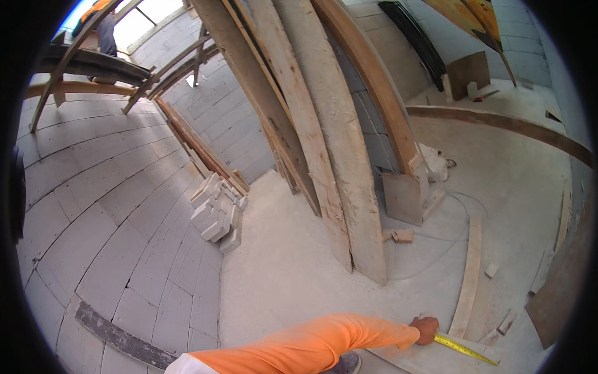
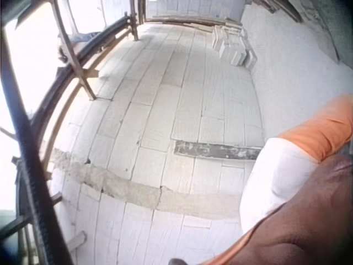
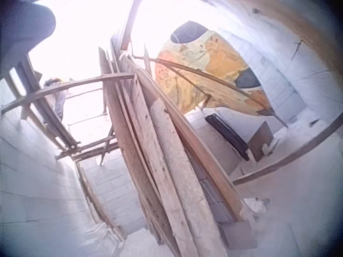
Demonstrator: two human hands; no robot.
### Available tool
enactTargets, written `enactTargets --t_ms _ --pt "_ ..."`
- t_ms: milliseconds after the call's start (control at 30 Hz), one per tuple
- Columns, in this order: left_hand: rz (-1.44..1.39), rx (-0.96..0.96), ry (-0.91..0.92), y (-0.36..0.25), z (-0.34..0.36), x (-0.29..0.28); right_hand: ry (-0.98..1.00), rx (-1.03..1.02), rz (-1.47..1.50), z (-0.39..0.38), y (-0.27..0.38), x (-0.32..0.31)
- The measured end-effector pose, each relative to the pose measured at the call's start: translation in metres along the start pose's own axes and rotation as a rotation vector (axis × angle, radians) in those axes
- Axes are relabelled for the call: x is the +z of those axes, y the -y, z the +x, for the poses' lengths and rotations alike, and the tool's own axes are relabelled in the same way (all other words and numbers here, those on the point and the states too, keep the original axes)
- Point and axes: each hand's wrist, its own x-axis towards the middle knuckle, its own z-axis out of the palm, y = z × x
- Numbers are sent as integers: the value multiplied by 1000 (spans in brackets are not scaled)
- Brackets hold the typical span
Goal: The person saws a wooden board with a handsaw, measures it using a tape measure, and passes boards to another person on a scaffold.
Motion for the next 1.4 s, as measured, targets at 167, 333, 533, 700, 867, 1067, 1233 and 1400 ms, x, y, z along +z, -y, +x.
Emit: enactTargets --t_ms 167,333,533,700,867,1067,1233,1400 --pt "99 -58 40 33 11 -30 177 295 245 14 76 61" --pt "24 7 -22 37 5 -53 318 137 144 52 75 85" --pt "-5 12 37 28 4 -32 553 236 49 46 71 62" --pt "-55 93 -55 21 -2 -24 432 285 228 34 67 65" --pt "-70 -32 129 11 7 -31 514 199 266 32 60 61" --pt "-102 4 95 36 20 -29 470 179 214 34 68 73" --pt "-15 59 170 21 7 -37 439 196 169 37 56 86" --pt "-22 56 100 32 16 -33 461 122 38 40 56 89"
